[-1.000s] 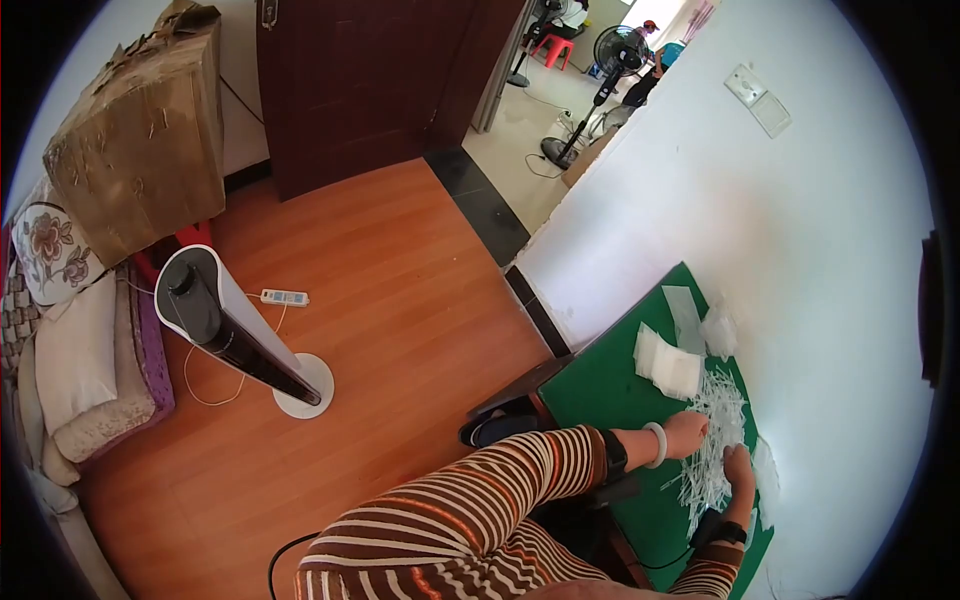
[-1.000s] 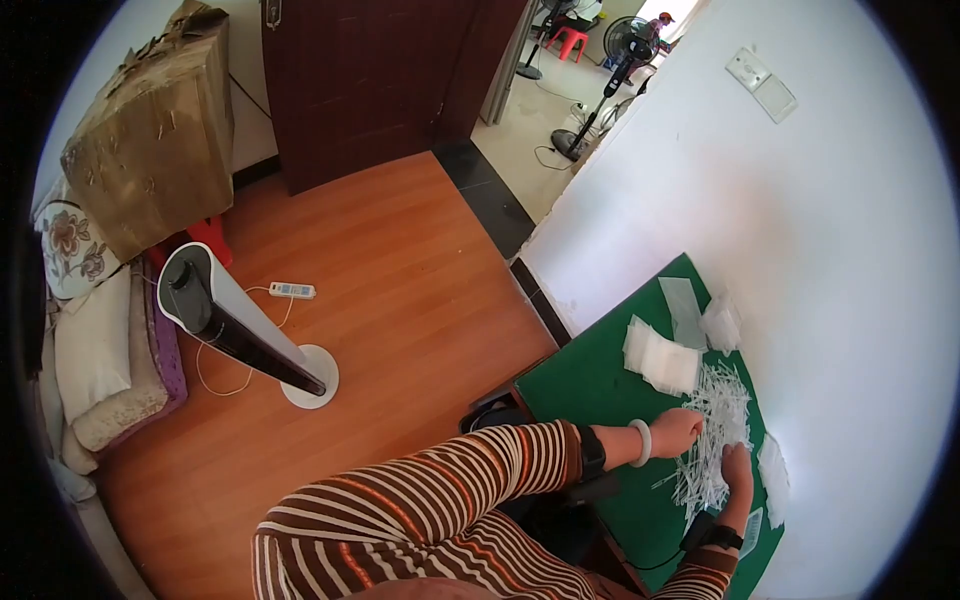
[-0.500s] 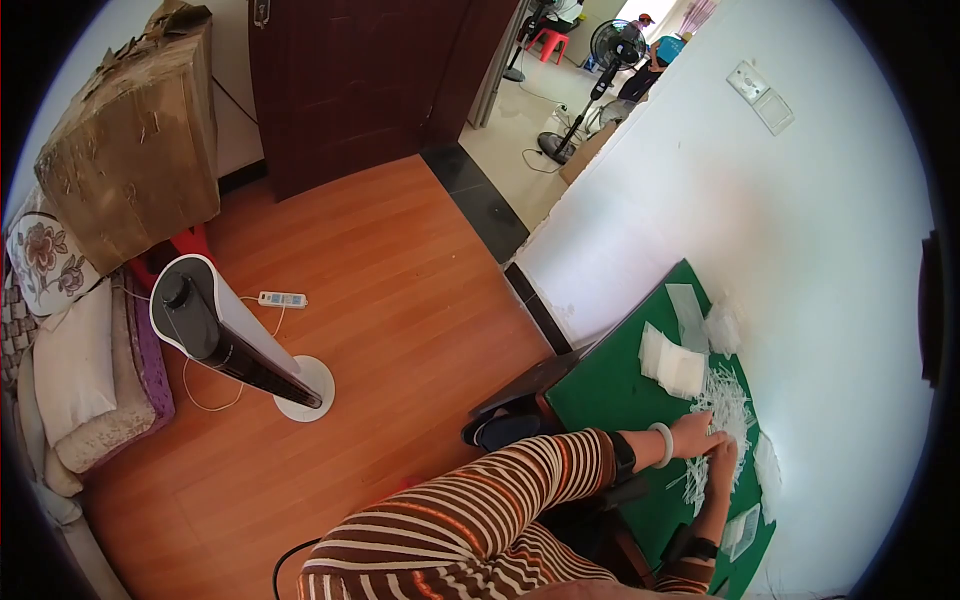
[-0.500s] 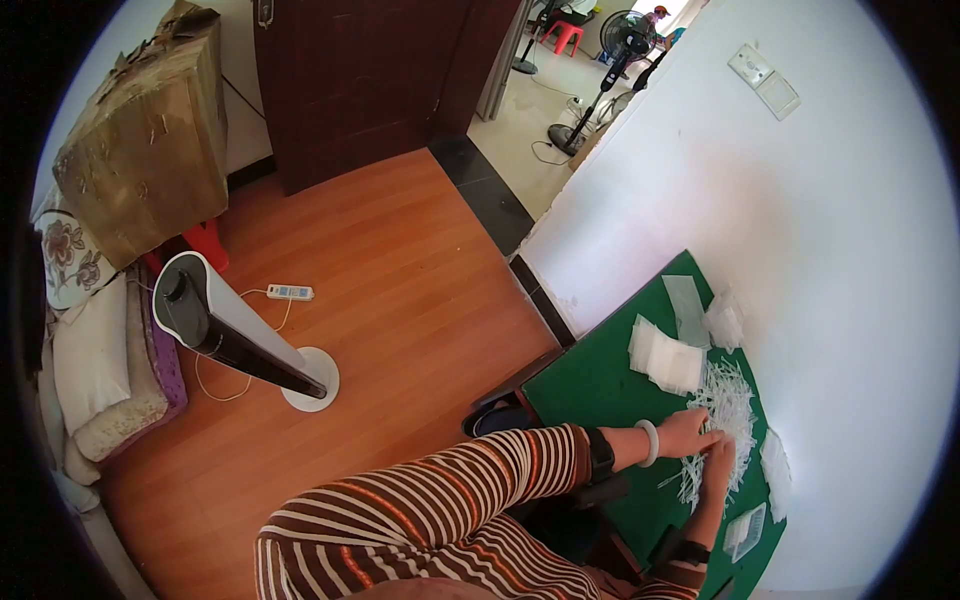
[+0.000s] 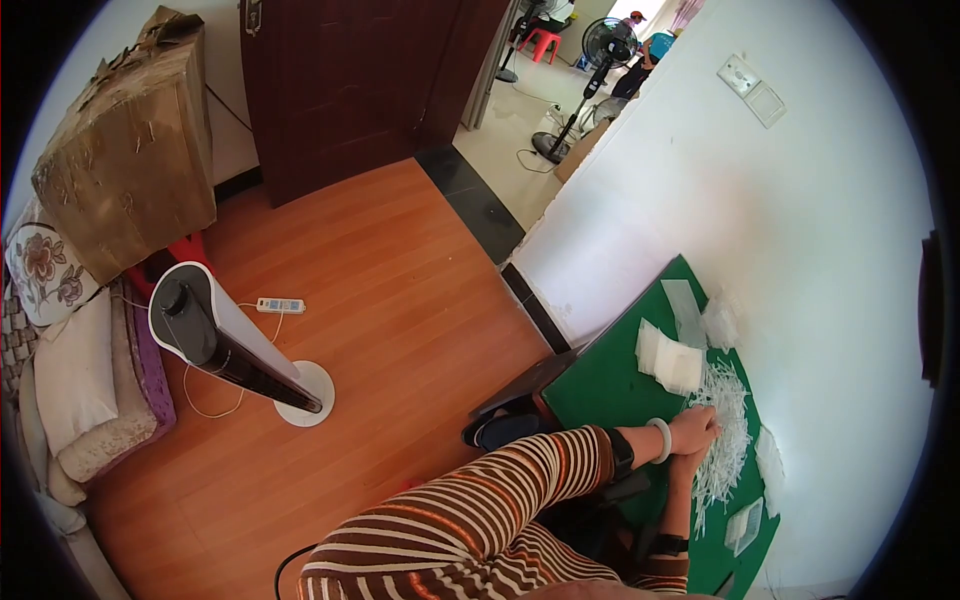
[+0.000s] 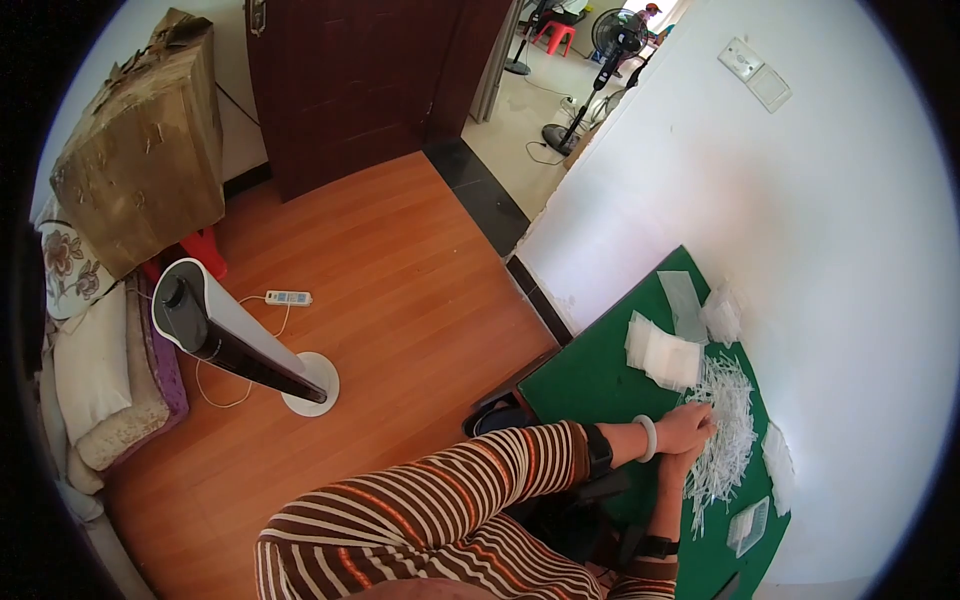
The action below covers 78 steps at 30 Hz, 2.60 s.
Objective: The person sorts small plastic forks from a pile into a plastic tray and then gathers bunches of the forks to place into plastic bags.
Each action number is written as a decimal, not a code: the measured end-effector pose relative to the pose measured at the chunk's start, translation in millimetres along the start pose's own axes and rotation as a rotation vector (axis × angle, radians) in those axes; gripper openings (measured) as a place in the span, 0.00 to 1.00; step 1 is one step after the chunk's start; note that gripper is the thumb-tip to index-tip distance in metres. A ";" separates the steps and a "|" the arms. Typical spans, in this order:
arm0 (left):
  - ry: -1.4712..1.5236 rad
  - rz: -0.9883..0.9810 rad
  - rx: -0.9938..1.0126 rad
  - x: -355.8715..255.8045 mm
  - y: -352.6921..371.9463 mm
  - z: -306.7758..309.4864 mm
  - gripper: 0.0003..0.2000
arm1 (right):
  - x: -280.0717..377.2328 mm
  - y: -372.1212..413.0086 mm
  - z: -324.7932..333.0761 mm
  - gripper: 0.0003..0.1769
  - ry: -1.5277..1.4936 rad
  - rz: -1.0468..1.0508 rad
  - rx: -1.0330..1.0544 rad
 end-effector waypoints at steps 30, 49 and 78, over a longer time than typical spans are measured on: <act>0.454 0.340 0.126 10.9 9.3 32.9 0.12 | 92.6 32.8 20.4 0.11 0.644 -0.139 0.281; 0.737 0.289 -0.340 -4.9 -6.3 97.5 0.14 | 76.6 -17.6 -40.9 0.09 1.037 0.401 0.059; -0.268 0.128 0.379 -18.6 34.3 4.3 0.42 | 74.2 13.2 20.4 0.12 0.426 0.084 0.187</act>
Point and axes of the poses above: each hand's wrist, its own y-axis away from the middle knuckle, its own z-axis out of the back of the hand, x = y × z, the point moved 9 cm from there along -y, towards the middle knuckle, and after that the axes turned 5 degrees about y, right-handed, at the moved point
